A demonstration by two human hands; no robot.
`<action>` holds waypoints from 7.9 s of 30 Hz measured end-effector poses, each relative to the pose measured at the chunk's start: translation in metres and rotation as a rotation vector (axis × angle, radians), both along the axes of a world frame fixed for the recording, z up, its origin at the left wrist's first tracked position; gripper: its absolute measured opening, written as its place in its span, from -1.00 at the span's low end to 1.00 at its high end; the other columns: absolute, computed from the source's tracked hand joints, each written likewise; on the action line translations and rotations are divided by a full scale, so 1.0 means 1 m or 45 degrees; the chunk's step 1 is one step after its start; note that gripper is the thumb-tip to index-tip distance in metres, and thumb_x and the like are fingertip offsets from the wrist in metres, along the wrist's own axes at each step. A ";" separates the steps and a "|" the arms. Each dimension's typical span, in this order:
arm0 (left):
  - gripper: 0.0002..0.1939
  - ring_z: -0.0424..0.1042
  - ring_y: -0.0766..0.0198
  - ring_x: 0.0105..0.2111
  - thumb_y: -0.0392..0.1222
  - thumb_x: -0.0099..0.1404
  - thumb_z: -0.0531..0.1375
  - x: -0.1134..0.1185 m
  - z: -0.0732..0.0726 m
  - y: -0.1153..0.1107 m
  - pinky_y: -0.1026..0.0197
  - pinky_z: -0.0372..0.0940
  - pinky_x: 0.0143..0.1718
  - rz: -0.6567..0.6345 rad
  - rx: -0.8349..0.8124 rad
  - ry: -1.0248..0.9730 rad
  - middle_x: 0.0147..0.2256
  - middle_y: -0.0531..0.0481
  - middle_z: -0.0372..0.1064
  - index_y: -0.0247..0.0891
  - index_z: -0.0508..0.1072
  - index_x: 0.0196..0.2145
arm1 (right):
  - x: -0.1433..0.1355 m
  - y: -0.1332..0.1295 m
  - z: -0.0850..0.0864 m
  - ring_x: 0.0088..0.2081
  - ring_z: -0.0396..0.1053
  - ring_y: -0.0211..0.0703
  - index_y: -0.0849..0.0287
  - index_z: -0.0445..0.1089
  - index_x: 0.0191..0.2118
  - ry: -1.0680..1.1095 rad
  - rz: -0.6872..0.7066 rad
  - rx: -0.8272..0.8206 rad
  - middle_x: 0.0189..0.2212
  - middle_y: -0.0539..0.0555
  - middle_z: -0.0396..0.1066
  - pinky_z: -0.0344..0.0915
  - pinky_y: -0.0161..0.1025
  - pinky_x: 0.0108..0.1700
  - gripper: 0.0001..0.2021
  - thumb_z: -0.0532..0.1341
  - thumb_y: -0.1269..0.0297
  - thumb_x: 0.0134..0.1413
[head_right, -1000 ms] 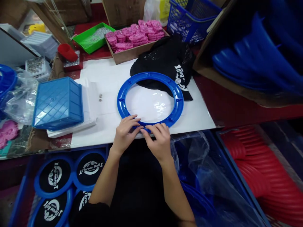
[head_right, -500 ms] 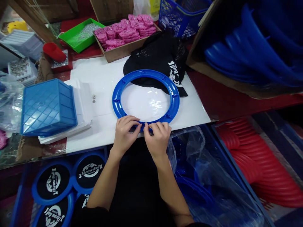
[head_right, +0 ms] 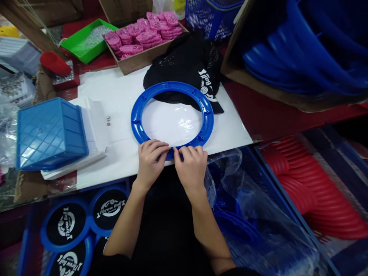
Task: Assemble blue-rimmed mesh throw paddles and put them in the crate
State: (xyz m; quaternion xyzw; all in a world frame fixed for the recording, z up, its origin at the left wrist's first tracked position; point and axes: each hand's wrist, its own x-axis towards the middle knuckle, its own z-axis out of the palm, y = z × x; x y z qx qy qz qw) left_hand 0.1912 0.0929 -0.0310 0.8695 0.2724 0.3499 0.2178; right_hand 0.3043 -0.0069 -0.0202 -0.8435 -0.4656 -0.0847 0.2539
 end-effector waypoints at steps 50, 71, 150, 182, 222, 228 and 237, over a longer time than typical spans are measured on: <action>-0.86 0.48 -0.02 0.03 -0.21 0.48 0.21 -0.001 -0.004 -0.005 -0.13 0.25 0.12 -0.027 0.263 0.178 -0.08 -0.15 0.58 -0.20 0.59 -0.13 | 0.008 0.008 0.028 -0.27 0.31 0.04 0.09 0.33 -0.48 0.385 -0.060 -0.305 -0.42 0.09 0.52 0.07 -0.10 -0.24 -0.70 0.26 0.24 0.32; -0.83 0.49 -0.06 0.12 -0.27 0.41 0.25 -0.004 -0.004 -0.007 -0.24 0.32 0.16 -0.060 0.215 0.043 0.00 -0.08 0.62 -0.13 0.65 -0.12 | 0.010 0.006 0.022 -0.26 0.28 0.05 0.08 0.33 -0.48 0.383 -0.004 -0.250 -0.41 0.09 0.52 0.11 -0.09 -0.19 -0.70 0.24 0.26 0.34; -0.84 0.48 -0.04 0.02 -0.28 0.38 0.28 -0.004 -0.002 -0.005 -0.20 0.29 0.07 -0.095 0.241 0.046 -0.07 -0.05 0.64 -0.12 0.65 -0.13 | 0.010 0.003 0.022 -0.25 0.31 0.04 0.13 0.39 -0.45 0.375 0.033 -0.233 -0.40 0.10 0.53 0.13 -0.09 -0.18 -0.71 0.23 0.27 0.37; -0.85 0.44 -0.02 0.02 -0.29 0.39 0.29 -0.004 0.001 -0.004 -0.17 0.25 0.08 -0.116 0.245 0.107 -0.06 -0.03 0.63 -0.12 0.65 -0.14 | 0.009 0.002 0.021 -0.25 0.30 0.06 0.12 0.40 -0.45 0.373 0.034 -0.206 -0.40 0.12 0.53 0.13 -0.07 -0.19 -0.71 0.22 0.27 0.37; -0.66 0.44 -0.15 0.17 -0.35 0.34 0.29 -0.010 -0.010 -0.007 -0.32 0.27 0.18 -0.151 0.421 0.147 0.05 -0.07 0.60 -0.11 0.59 0.04 | 0.010 0.002 0.021 -0.25 0.30 0.04 0.12 0.40 -0.45 0.397 0.043 -0.206 -0.40 0.12 0.52 0.12 -0.07 -0.18 -0.70 0.20 0.28 0.38; -0.66 0.44 -0.14 0.13 -0.38 0.31 0.31 -0.008 -0.007 -0.007 -0.28 0.29 0.17 -0.166 0.472 0.096 0.02 -0.10 0.61 -0.21 0.58 0.03 | 0.010 0.002 0.020 -0.26 0.29 0.03 0.13 0.40 -0.46 0.381 0.039 -0.193 -0.41 0.11 0.52 0.12 -0.08 -0.18 -0.70 0.21 0.29 0.37; -0.77 0.46 -0.08 0.07 -0.33 0.35 0.29 -0.006 -0.004 -0.007 -0.23 0.30 0.13 -0.129 0.405 0.150 0.00 -0.05 0.63 -0.16 0.63 -0.06 | 0.009 0.002 0.019 -0.27 0.28 0.02 0.14 0.39 -0.46 0.354 0.039 -0.174 -0.42 0.11 0.51 0.12 -0.08 -0.19 -0.71 0.25 0.30 0.35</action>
